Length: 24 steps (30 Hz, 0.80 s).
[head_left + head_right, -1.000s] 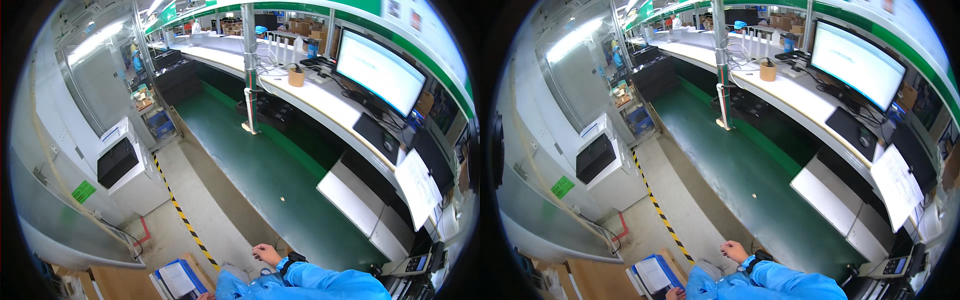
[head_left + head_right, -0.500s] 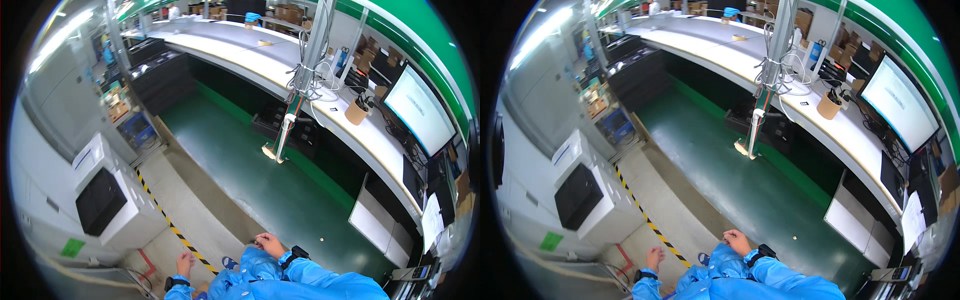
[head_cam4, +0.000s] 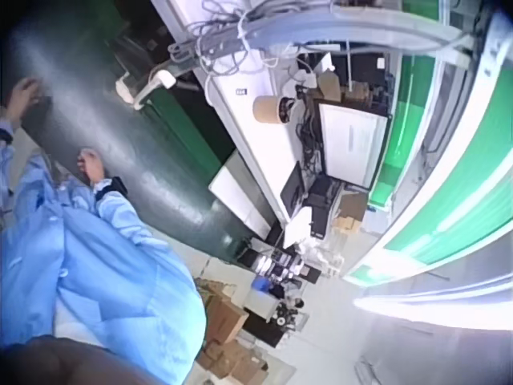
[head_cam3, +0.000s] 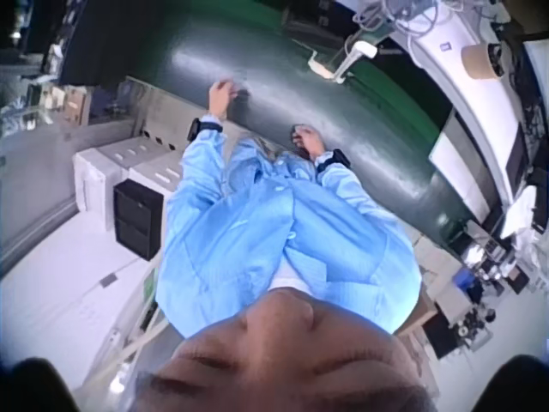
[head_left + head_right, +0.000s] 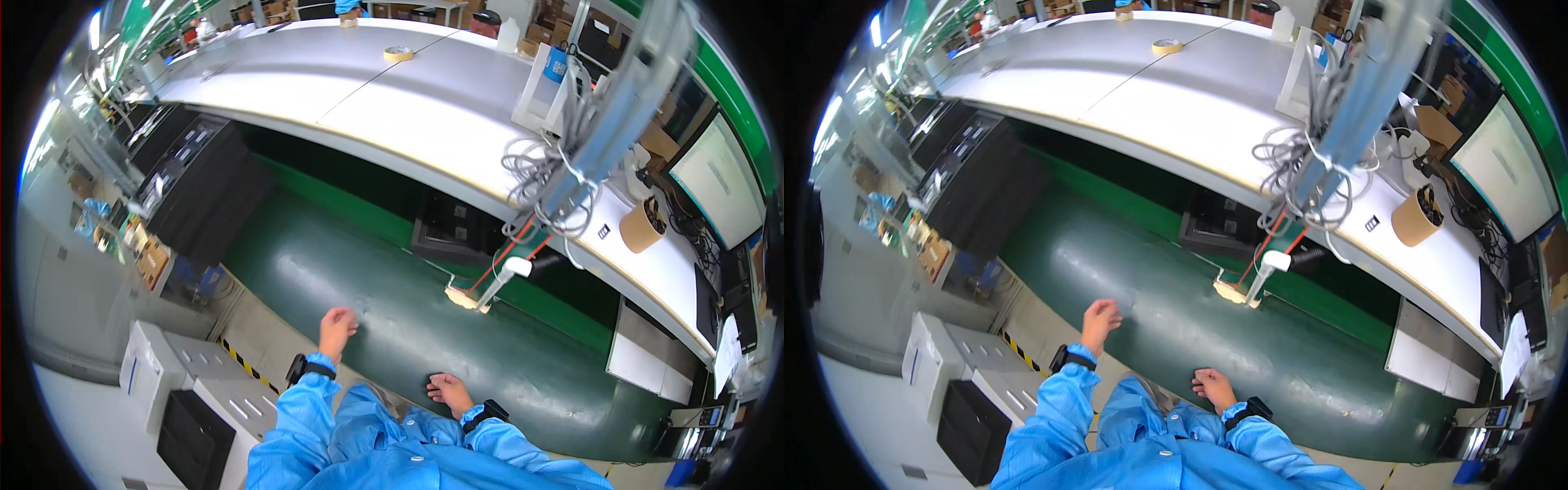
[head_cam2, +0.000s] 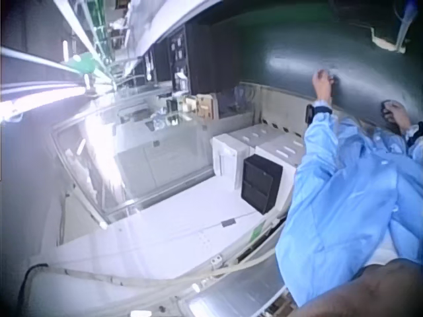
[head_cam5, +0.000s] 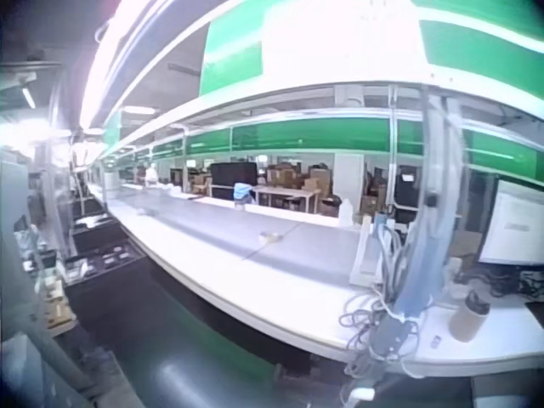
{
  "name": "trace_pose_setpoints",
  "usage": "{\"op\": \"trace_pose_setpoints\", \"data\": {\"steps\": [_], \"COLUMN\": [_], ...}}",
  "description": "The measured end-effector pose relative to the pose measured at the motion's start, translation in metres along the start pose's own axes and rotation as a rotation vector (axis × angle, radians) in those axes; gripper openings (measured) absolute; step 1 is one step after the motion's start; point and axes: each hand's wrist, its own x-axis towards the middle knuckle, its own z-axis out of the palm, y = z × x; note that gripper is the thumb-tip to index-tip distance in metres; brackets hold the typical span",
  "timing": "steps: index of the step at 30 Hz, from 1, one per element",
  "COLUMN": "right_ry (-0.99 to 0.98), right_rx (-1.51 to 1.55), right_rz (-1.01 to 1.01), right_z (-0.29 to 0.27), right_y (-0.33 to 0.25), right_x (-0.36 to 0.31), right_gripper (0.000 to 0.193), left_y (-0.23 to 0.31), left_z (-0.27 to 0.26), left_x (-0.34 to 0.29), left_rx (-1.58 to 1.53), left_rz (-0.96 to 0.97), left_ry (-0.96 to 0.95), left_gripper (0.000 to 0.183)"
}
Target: Moving trays of electronics and checking documentation in a large manufacturing facility.
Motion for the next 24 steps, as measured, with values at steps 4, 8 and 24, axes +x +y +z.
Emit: {"op": "trace_pose_setpoints", "data": {"steps": [4, 8, 24], "right_ry": [0.140, 0.441, 0.777], "right_rx": [0.123, 0.305, 0.548], "right_rz": [0.040, 0.066, 0.280], "right_z": [0.022, 0.044, 0.164], "right_y": [-0.033, -0.047, 0.004], "right_x": [0.025, 0.032, 0.049], "right_gripper": [0.025, 0.025, 0.017], "left_y": [0.041, 0.060, -0.022], "left_z": [0.075, 0.154, 0.206], "left_x": [0.119, 0.218, 0.328], "left_rx": [0.130, 0.303, 1.104], "left_rz": [-0.002, -0.046, 0.538], "left_ry": [-0.181, -0.273, -0.867], "left_gripper": [0.047, 0.067, 0.056]}}
